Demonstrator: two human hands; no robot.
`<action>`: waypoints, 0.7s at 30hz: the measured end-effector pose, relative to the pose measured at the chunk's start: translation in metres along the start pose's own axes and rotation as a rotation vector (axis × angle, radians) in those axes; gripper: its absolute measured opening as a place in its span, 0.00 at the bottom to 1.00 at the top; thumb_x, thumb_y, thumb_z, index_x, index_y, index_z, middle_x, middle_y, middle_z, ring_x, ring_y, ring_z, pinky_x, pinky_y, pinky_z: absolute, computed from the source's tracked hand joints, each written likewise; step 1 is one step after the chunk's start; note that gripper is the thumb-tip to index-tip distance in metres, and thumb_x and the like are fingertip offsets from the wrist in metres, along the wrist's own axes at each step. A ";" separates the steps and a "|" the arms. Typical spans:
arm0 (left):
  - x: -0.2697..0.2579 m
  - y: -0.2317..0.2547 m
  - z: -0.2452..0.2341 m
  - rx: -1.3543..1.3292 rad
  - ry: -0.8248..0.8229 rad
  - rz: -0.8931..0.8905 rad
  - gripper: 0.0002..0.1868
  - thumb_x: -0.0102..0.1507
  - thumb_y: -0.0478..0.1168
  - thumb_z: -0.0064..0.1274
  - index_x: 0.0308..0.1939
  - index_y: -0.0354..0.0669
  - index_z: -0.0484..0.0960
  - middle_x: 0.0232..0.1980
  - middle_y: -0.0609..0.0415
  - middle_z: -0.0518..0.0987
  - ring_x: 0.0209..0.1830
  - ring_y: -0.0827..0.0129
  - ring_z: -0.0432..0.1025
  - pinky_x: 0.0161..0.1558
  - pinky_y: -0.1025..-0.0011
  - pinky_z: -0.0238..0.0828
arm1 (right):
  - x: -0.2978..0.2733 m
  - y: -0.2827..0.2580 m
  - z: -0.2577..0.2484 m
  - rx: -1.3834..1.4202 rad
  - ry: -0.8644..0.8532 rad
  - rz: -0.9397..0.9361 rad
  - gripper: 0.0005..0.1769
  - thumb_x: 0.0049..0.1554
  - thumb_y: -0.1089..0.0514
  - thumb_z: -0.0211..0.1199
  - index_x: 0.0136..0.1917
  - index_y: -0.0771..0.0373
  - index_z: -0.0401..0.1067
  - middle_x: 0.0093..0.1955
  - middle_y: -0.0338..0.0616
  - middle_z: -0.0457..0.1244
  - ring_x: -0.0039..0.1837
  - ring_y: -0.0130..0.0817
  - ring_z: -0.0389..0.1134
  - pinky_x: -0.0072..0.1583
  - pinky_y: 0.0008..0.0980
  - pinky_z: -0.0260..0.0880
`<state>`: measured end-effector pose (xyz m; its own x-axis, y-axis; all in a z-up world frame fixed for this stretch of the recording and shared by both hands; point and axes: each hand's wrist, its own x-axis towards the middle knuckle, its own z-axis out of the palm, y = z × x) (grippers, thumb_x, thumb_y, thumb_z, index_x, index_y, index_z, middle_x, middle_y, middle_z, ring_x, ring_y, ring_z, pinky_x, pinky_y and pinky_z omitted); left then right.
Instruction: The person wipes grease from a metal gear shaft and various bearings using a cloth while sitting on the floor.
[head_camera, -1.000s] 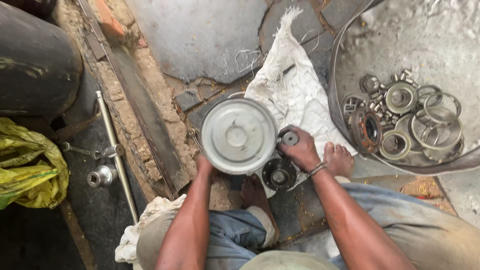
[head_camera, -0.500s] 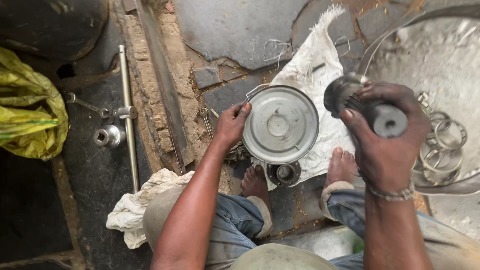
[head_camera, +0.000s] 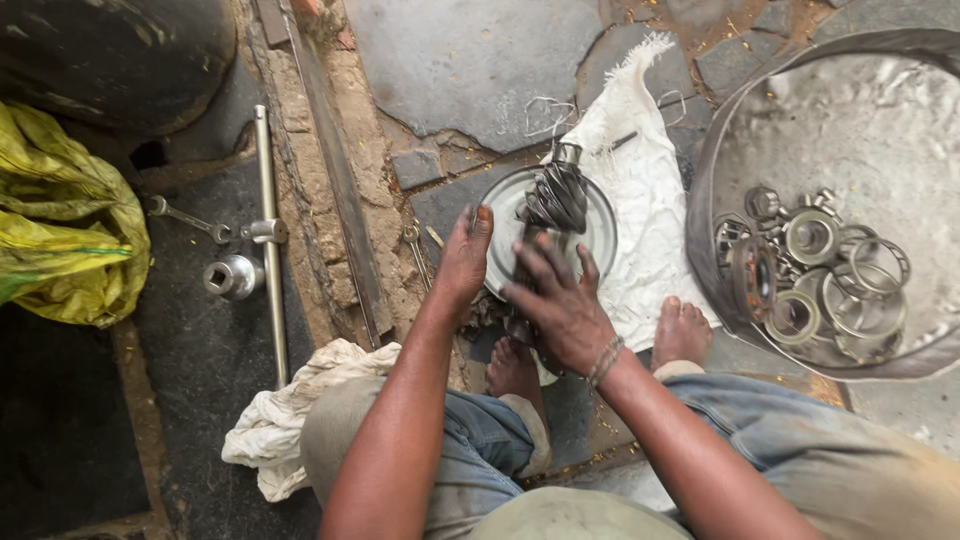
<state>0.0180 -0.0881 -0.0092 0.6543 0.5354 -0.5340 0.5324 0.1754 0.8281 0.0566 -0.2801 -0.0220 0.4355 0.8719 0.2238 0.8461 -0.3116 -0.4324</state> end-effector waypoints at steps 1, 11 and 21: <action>0.000 0.008 0.002 0.076 0.018 0.152 0.47 0.64 0.69 0.45 0.75 0.38 0.60 0.72 0.39 0.70 0.73 0.53 0.65 0.72 0.53 0.59 | 0.005 0.004 -0.001 0.006 0.012 0.054 0.32 0.47 0.57 0.68 0.65 0.43 0.68 0.82 0.46 0.44 0.85 0.54 0.37 0.77 0.65 0.31; -0.095 0.059 0.022 0.720 -0.173 0.120 0.55 0.48 0.59 0.68 0.75 0.45 0.62 0.66 0.43 0.73 0.67 0.53 0.69 0.67 0.56 0.62 | -0.009 -0.012 -0.011 0.197 0.121 0.216 0.61 0.45 0.51 0.70 0.82 0.64 0.40 0.84 0.67 0.33 0.84 0.62 0.32 0.76 0.63 0.36; -0.078 0.028 0.031 0.943 0.012 0.381 0.59 0.47 0.55 0.74 0.74 0.38 0.57 0.63 0.39 0.71 0.65 0.48 0.64 0.68 0.51 0.57 | -0.048 0.056 -0.007 0.253 0.506 0.473 0.47 0.51 0.53 0.74 0.76 0.69 0.55 0.70 0.64 0.56 0.68 0.56 0.62 0.66 0.48 0.64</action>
<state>-0.0013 -0.1508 0.0500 0.8664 0.4283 -0.2567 0.4991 -0.7292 0.4682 0.0852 -0.3419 -0.0507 0.8764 0.3660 0.3130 0.4629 -0.4610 -0.7571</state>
